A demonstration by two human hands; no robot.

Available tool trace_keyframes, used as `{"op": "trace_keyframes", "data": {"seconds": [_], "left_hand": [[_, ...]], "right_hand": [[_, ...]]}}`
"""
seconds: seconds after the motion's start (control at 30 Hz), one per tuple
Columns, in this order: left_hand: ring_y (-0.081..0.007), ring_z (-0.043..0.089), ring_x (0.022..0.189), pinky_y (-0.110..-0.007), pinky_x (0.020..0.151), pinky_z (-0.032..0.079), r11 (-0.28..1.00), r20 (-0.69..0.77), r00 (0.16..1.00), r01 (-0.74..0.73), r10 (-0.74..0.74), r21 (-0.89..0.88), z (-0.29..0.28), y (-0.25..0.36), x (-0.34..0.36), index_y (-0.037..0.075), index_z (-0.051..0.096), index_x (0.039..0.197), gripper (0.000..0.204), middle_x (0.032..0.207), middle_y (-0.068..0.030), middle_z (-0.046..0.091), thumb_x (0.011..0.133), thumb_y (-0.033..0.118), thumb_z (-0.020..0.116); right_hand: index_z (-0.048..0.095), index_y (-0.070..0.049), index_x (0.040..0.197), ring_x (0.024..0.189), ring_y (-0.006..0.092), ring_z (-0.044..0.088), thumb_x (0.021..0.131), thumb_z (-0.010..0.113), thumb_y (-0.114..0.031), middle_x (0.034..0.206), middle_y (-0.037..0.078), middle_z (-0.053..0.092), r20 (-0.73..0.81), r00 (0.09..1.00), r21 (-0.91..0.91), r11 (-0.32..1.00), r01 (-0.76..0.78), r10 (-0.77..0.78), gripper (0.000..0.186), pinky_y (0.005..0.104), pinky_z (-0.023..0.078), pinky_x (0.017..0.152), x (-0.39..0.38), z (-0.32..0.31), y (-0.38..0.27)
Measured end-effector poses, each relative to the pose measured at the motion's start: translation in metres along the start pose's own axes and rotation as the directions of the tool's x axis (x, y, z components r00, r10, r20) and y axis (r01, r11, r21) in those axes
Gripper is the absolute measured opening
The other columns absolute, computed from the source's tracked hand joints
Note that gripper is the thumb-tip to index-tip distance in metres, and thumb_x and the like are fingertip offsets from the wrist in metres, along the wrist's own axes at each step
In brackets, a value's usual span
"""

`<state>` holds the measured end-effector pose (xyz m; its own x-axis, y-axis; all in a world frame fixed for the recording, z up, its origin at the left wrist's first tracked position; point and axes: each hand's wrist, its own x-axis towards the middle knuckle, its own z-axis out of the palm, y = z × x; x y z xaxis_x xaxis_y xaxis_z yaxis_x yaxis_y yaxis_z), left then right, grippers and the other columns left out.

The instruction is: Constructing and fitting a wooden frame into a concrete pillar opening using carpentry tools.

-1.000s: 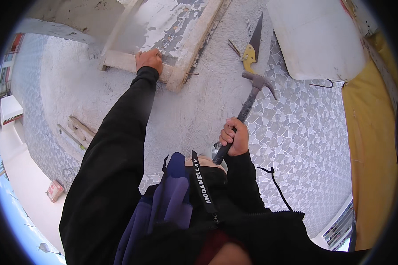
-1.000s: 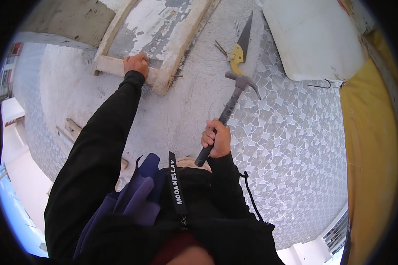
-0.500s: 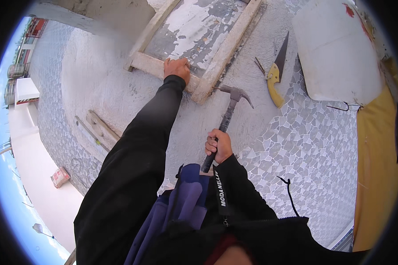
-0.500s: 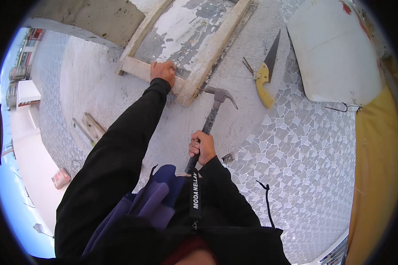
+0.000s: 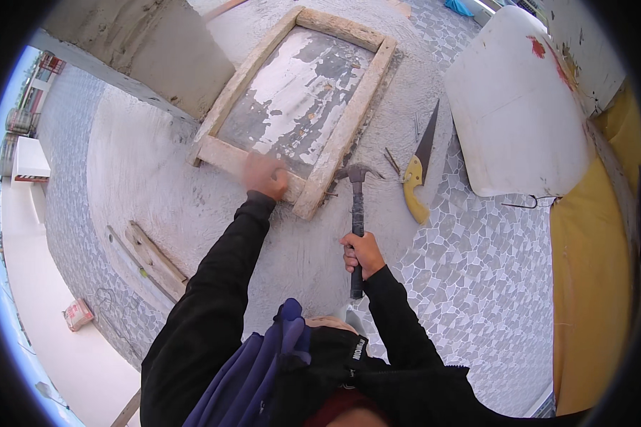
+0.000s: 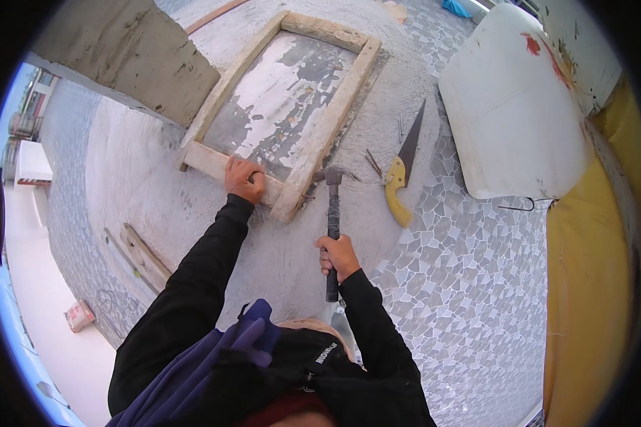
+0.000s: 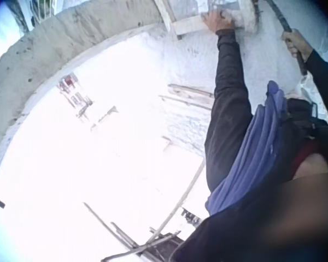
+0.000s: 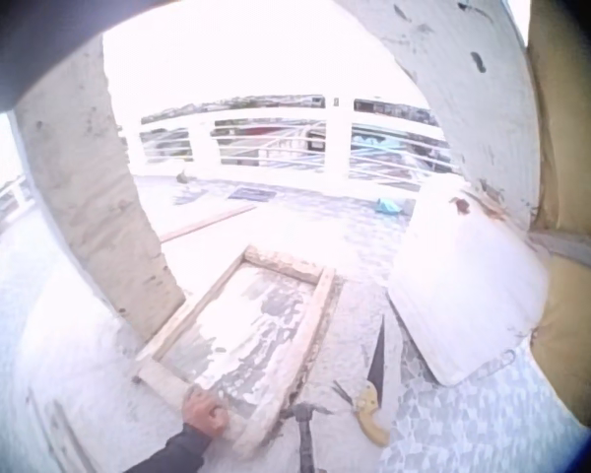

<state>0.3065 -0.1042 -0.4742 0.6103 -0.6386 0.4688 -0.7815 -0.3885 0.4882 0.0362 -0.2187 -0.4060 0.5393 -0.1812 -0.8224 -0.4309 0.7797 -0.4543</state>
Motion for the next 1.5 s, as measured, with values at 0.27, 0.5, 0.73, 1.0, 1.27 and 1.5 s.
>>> {"op": "trace_keyframes", "data": {"seconds": [0.27,0.5,0.73,1.0,1.27,1.5], "left_hand": [[-0.0248,0.059,0.082,-0.044,0.102,0.037,0.995,-0.060,0.994,0.089,-0.087,0.032,0.055,0.016,0.072,0.013,0.065,0.071,0.010,0.072,-0.0043,0.062,0.076,0.012,0.056],[-0.0280,0.060,0.088,-0.042,0.095,0.037,0.966,0.125,0.978,0.137,-0.167,0.219,0.048,0.001,0.084,0.011,0.068,0.077,0.017,0.080,-0.0077,0.066,0.082,0.019,0.053],[-0.0282,0.061,0.085,-0.039,0.088,0.036,0.982,0.180,0.978,0.069,-0.101,0.177,0.058,0.009,0.082,0.010,0.065,0.075,0.018,0.079,-0.0091,0.066,0.081,0.019,0.052],[-0.0266,0.059,0.090,-0.040,0.090,0.036,0.987,0.261,0.963,0.022,-0.063,0.159,0.040,-0.002,0.069,0.010,0.066,0.076,0.017,0.080,-0.0070,0.064,0.083,0.017,0.052],[-0.0270,0.060,0.093,-0.042,0.092,0.037,0.961,0.292,0.950,0.024,-0.108,0.276,0.034,-0.020,0.072,0.010,0.066,0.080,0.019,0.085,-0.0092,0.065,0.085,0.020,0.050],[-0.0289,0.060,0.092,-0.042,0.092,0.037,0.979,0.279,0.954,0.056,-0.111,0.198,0.044,-0.001,0.072,0.009,0.066,0.080,0.020,0.086,-0.0104,0.066,0.084,0.019,0.049]], "right_hand": [[0.041,-0.013,0.064,0.035,0.0094,0.035,0.080,0.061,-0.012,0.050,-0.004,0.035,-0.059,0.994,0.017,0.996,0.090,-0.089,0.026,0.0290,0.032,0.035,0.026,-0.016,-0.063],[0.039,-0.015,0.067,0.034,0.0088,0.031,0.086,0.057,-0.016,0.047,-0.005,0.031,-0.043,0.964,0.388,0.885,0.257,-0.261,0.025,0.0285,0.032,0.035,-0.019,-0.027,-0.028],[0.036,-0.017,0.066,0.037,0.0076,0.031,0.085,0.055,-0.015,0.049,-0.006,0.031,0.123,0.988,0.466,0.885,0.021,-0.089,0.027,0.0280,0.031,0.038,0.027,-0.005,-0.017],[0.041,-0.015,0.068,0.034,0.0074,0.032,0.085,0.058,-0.012,0.049,-0.005,0.033,0.039,0.997,0.368,0.929,0.041,-0.059,0.024,0.0273,0.033,0.033,-0.032,-0.029,0.021],[0.038,-0.015,0.069,0.034,0.0082,0.030,0.092,0.051,-0.020,0.048,-0.005,0.030,-0.479,0.743,0.496,0.554,0.669,-0.468,0.027,0.0258,0.032,0.034,-0.138,-0.145,-0.018],[0.035,-0.016,0.065,0.040,0.0119,0.031,0.085,0.052,-0.017,0.049,-0.003,0.029,-0.373,0.882,0.741,0.479,0.470,-0.288,0.027,0.0308,0.032,0.044,-0.035,-0.015,-0.003]]}}
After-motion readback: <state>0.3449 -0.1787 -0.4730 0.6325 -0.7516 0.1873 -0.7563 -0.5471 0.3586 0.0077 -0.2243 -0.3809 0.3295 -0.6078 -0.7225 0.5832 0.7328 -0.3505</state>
